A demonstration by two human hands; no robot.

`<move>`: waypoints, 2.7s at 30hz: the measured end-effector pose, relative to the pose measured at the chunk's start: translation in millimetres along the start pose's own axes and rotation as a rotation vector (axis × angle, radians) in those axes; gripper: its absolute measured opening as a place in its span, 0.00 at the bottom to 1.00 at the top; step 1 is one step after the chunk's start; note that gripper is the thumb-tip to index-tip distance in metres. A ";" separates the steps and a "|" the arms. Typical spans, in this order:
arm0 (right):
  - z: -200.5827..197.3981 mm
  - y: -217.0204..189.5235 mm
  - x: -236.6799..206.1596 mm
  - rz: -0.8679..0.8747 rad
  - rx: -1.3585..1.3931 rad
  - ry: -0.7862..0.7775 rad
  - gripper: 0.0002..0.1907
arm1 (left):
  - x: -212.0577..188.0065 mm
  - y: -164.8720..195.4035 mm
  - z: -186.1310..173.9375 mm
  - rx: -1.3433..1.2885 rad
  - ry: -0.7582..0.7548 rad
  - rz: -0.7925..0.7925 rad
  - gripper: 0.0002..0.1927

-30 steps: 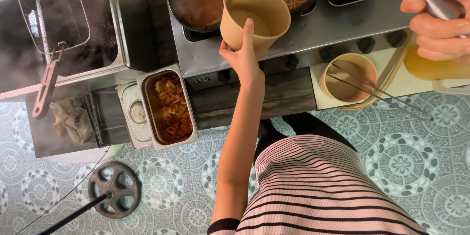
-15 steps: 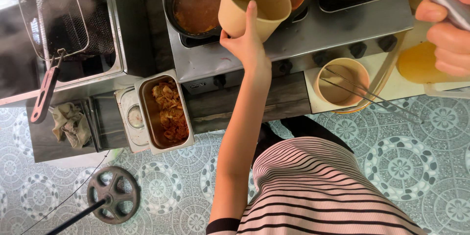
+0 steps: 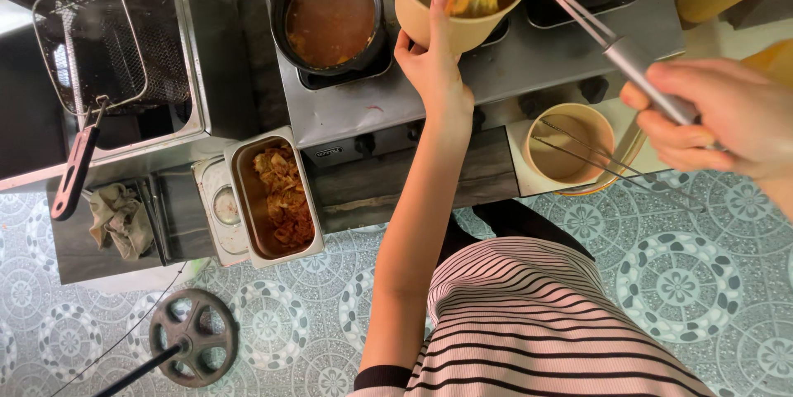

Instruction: The person assembles noodle bowls at a cooking line. They hold a paper bowl in one hand and use a wire skimmer and tongs to transfer noodles, shrimp, vegetables, corn and cabbage from pots of broth into the bowl, then ladle broth over the ingredients and set the filled bowl aside before starting the next bowl.

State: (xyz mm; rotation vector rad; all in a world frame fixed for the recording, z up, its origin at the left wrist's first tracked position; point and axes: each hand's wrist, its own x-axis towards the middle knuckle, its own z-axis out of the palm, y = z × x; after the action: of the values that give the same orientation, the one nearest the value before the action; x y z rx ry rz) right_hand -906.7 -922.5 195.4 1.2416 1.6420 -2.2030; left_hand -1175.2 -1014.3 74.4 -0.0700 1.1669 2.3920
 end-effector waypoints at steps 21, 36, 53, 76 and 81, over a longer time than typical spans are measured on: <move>6.7 -10.6 -5.3 0.090 -0.726 0.242 0.20 | 20.7 27.3 -22.1 0.040 -0.115 -0.430 0.35; 44.8 15.6 -26.8 -0.411 -1.709 0.763 0.16 | 35.5 1.6 -28.6 0.040 -0.072 -0.510 0.30; -16.9 66.1 10.5 -0.494 -1.122 0.823 0.11 | 44.8 4.4 -64.0 0.048 -0.101 -0.523 0.32; -36.8 59.5 83.5 -0.386 -0.711 0.381 0.13 | 27.5 48.9 -85.5 0.378 -0.242 -0.480 0.26; -47.8 62.2 82.1 -0.288 -0.346 0.230 0.14 | 24.2 51.0 -85.5 0.392 -0.229 -0.494 0.25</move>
State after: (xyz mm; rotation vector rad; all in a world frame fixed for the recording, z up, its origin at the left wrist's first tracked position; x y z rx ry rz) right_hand -901.5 -878.0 91.1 1.2610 2.3026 -1.8480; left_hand -1232.3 -1096.2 51.3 0.0405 1.3055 1.6712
